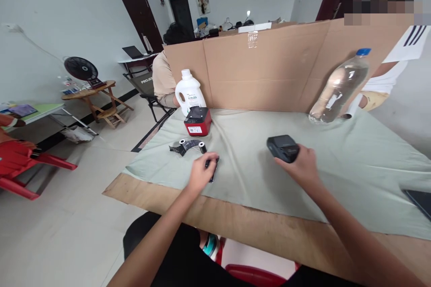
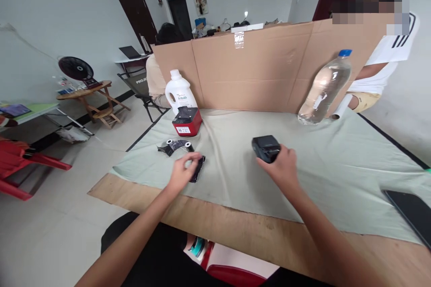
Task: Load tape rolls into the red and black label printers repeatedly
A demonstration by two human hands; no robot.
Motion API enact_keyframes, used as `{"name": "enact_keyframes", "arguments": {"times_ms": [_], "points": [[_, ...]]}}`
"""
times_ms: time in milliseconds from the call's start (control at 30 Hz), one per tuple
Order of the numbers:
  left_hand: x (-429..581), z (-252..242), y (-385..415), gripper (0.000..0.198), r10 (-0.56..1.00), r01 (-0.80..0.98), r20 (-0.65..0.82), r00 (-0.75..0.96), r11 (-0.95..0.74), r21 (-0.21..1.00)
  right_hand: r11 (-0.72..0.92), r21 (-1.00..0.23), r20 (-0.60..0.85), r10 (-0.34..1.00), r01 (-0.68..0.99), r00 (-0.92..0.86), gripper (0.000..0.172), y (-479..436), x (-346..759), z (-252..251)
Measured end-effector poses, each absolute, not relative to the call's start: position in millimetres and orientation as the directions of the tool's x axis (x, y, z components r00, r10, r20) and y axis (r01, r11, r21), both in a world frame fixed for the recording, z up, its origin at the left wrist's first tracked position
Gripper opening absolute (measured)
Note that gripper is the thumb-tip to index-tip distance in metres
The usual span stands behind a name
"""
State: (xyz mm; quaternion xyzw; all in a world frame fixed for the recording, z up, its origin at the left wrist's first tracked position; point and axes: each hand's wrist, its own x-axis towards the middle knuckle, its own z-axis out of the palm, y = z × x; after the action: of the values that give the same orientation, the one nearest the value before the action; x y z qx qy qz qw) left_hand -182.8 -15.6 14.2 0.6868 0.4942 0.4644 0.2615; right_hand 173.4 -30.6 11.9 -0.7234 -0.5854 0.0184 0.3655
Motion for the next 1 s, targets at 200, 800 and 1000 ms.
{"name": "enact_keyframes", "arguments": {"times_ms": [200, 800, 1000], "points": [[-65.2, 9.0, 15.5, 0.064, 0.947, 0.489, 0.074, 0.311, -0.226, 0.842, -0.077, -0.540, 0.333, 0.895, 0.838, 0.296, 0.082, -5.0, 101.9, 6.8], [-51.1, -26.4, 17.8, 0.070, 0.911, 0.650, 0.185, 0.368, -0.394, 0.649, 0.049, -0.771, 0.167, 0.978, 0.635, 0.128, 0.108, -55.4, 124.2, -31.1], [-50.9, -23.4, 19.0, 0.067, 0.927, 0.667, 0.128, 0.352, -0.344, 0.661, 0.140, -0.777, 0.243, 0.966, 0.613, 0.088, 0.097, -56.9, 133.2, -35.1]]}}
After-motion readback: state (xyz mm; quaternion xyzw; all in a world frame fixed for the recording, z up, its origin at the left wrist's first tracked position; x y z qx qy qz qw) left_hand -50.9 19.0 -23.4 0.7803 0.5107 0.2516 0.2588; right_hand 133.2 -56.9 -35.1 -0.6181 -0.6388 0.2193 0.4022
